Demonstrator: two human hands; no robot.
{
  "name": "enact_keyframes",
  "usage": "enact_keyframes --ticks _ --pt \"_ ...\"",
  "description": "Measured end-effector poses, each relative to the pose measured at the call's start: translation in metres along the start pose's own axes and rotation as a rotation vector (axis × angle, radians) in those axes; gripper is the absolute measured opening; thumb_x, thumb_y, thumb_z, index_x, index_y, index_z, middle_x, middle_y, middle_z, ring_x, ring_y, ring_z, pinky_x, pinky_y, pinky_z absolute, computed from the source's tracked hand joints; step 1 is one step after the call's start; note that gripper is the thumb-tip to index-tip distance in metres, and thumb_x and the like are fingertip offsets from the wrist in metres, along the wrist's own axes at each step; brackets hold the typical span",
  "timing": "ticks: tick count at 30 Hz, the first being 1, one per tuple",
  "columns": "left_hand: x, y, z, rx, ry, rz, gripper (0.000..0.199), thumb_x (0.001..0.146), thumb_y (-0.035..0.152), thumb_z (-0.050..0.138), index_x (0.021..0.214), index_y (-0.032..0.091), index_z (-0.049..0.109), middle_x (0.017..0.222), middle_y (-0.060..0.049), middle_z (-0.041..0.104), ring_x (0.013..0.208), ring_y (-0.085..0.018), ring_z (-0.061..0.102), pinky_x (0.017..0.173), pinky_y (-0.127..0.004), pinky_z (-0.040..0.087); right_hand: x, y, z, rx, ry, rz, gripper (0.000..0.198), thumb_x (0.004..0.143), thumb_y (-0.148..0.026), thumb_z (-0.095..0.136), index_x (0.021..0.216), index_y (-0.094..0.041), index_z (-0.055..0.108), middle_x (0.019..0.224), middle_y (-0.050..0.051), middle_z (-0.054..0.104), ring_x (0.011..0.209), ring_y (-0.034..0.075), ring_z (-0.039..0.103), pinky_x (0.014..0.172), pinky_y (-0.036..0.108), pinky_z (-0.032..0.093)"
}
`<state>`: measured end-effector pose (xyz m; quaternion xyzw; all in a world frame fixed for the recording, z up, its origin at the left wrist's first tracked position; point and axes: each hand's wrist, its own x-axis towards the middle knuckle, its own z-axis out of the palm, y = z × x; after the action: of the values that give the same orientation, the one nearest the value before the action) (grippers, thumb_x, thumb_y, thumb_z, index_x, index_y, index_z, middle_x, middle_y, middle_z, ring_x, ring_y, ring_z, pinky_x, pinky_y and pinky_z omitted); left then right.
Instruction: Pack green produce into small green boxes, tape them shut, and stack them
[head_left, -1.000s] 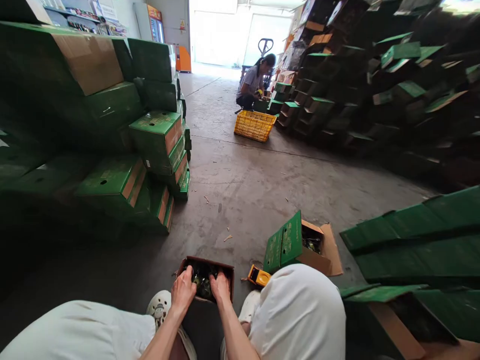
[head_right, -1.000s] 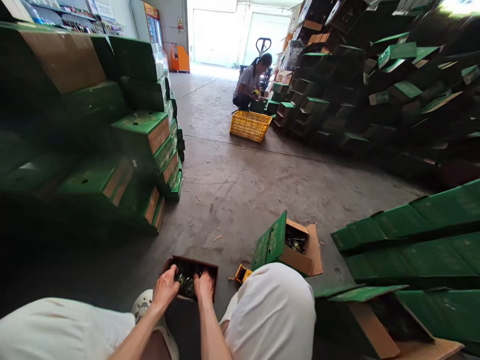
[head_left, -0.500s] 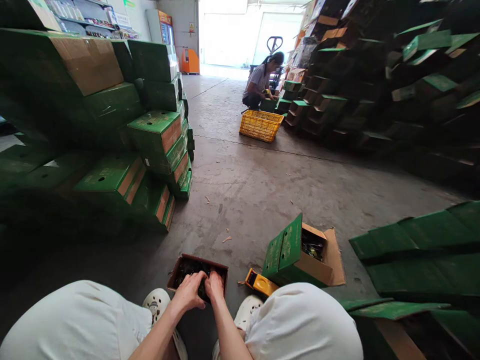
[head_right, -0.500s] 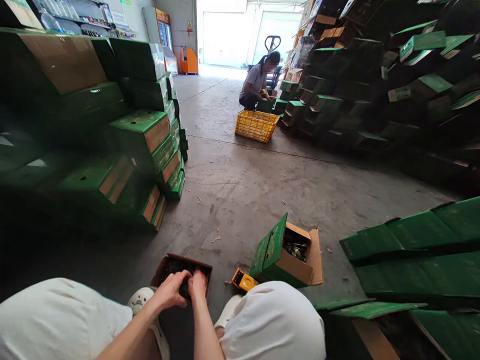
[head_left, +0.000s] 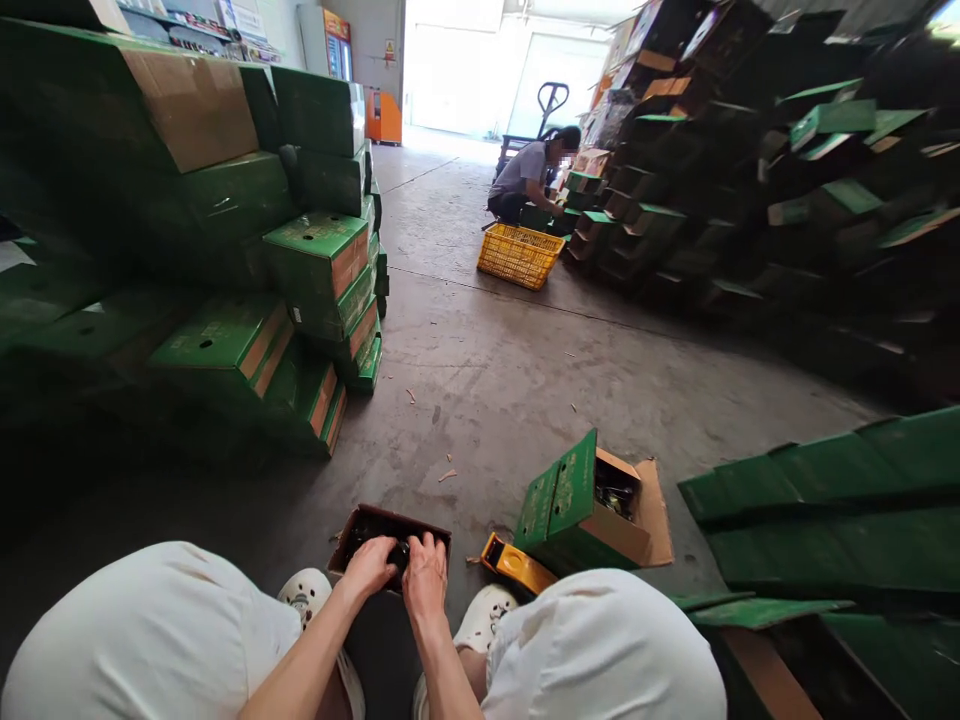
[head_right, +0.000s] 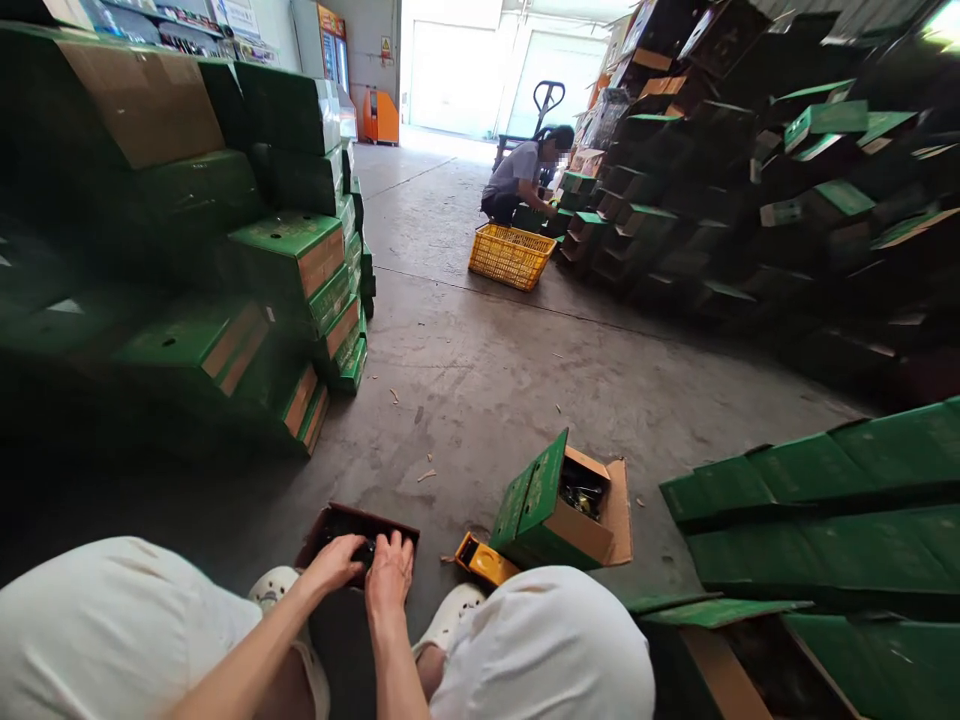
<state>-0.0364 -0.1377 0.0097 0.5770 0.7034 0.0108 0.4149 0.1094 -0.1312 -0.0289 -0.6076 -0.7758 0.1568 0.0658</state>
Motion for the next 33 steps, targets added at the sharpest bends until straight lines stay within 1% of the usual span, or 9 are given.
enact_keyframes --ticks 4,9,12,16,20,23,27,30,33 --pt "0.004 -0.001 -0.005 -0.016 0.08 -0.095 0.039 0.095 0.014 0.055 0.128 0.023 0.074 0.137 -0.009 0.073 0.133 -0.024 0.065 0.106 -0.027 0.047 -0.005 0.005 -0.011 -0.086 0.07 -0.033 0.056 0.088 -0.006 0.055 0.138 -0.025 0.071 0.139 0.016 0.066 0.13 0.034 0.059 0.103 0.042 0.052" --pt "0.007 0.0 -0.019 -0.039 0.22 -0.216 0.039 0.105 0.022 0.039 0.126 0.022 0.072 0.129 -0.014 0.075 0.128 -0.027 0.068 0.101 -0.031 0.049 0.002 0.001 -0.035 -0.037 0.0 0.011 0.051 0.094 -0.008 0.046 0.136 -0.021 0.072 0.122 0.015 0.067 0.094 0.023 0.071 0.087 0.033 0.056" --pt "0.007 0.005 -0.023 -0.062 0.249 -0.206 0.037 0.105 0.024 0.043 0.134 0.023 0.067 0.132 -0.013 0.075 0.128 -0.024 0.068 0.101 -0.029 0.048 0.003 -0.005 -0.037 -0.065 -0.021 -0.019 0.061 0.089 -0.002 0.046 0.142 -0.024 0.068 0.133 0.016 0.065 0.113 0.028 0.068 0.097 0.037 0.055" --pt "0.003 0.012 -0.02 -0.079 0.223 -0.151 0.052 0.095 0.03 0.065 0.146 0.024 0.058 0.137 -0.01 0.072 0.13 -0.023 0.066 0.102 -0.026 0.047 0.004 -0.014 -0.036 -0.141 -0.126 0.046 0.068 0.087 0.002 0.045 0.148 -0.022 0.064 0.151 0.021 0.058 0.131 0.035 0.061 0.107 0.045 0.052" --pt "-0.002 0.014 -0.014 -0.033 0.174 -0.152 0.07 0.084 0.017 0.073 0.151 0.023 0.052 0.134 -0.012 0.072 0.125 -0.025 0.069 0.1 -0.027 0.047 0.011 -0.018 -0.044 -0.131 -0.242 0.089 0.055 0.091 0.0 0.045 0.138 -0.015 0.07 0.137 0.023 0.065 0.116 0.03 0.071 0.101 0.037 0.053" --pt "-0.002 0.012 -0.013 -0.007 0.156 -0.174 0.057 0.091 0.024 0.069 0.146 0.021 0.056 0.13 -0.014 0.073 0.123 -0.027 0.07 0.098 -0.029 0.048 0.017 -0.013 -0.056 -0.068 -0.221 0.091 0.044 0.092 -0.005 0.046 0.126 -0.015 0.072 0.123 0.019 0.069 0.107 0.027 0.074 0.093 0.032 0.053" --pt "0.002 0.013 -0.013 0.004 0.141 -0.19 0.039 0.098 0.035 0.062 0.134 0.019 0.062 0.127 -0.015 0.074 0.123 -0.028 0.07 0.096 -0.03 0.05 0.02 -0.005 -0.07 0.0 -0.26 0.102 0.046 0.093 -0.013 0.051 0.139 -0.012 0.057 0.113 0.018 0.075 0.11 0.029 0.074 0.09 0.032 0.053" --pt "0.003 0.014 -0.013 0.021 0.094 -0.18 0.029 0.096 0.033 0.066 0.123 0.022 0.067 0.127 -0.013 0.075 0.123 -0.029 0.07 0.095 -0.031 0.051 0.019 -0.006 -0.073 -0.057 -0.378 0.142 0.047 0.095 -0.02 0.06 0.14 -0.009 0.054 0.11 0.022 0.077 0.108 0.033 0.076 0.087 0.034 0.053" --pt "0.0 0.015 -0.013 0.042 0.054 -0.163 0.027 0.09 0.03 0.072 0.117 0.023 0.07 0.128 -0.012 0.075 0.125 -0.03 0.07 0.096 -0.031 0.051 0.019 -0.01 -0.07 -0.125 -0.399 0.163 0.041 0.095 -0.01 0.054 0.136 -0.005 0.056 0.11 0.027 0.077 0.108 0.034 0.077 0.085 0.034 0.054"
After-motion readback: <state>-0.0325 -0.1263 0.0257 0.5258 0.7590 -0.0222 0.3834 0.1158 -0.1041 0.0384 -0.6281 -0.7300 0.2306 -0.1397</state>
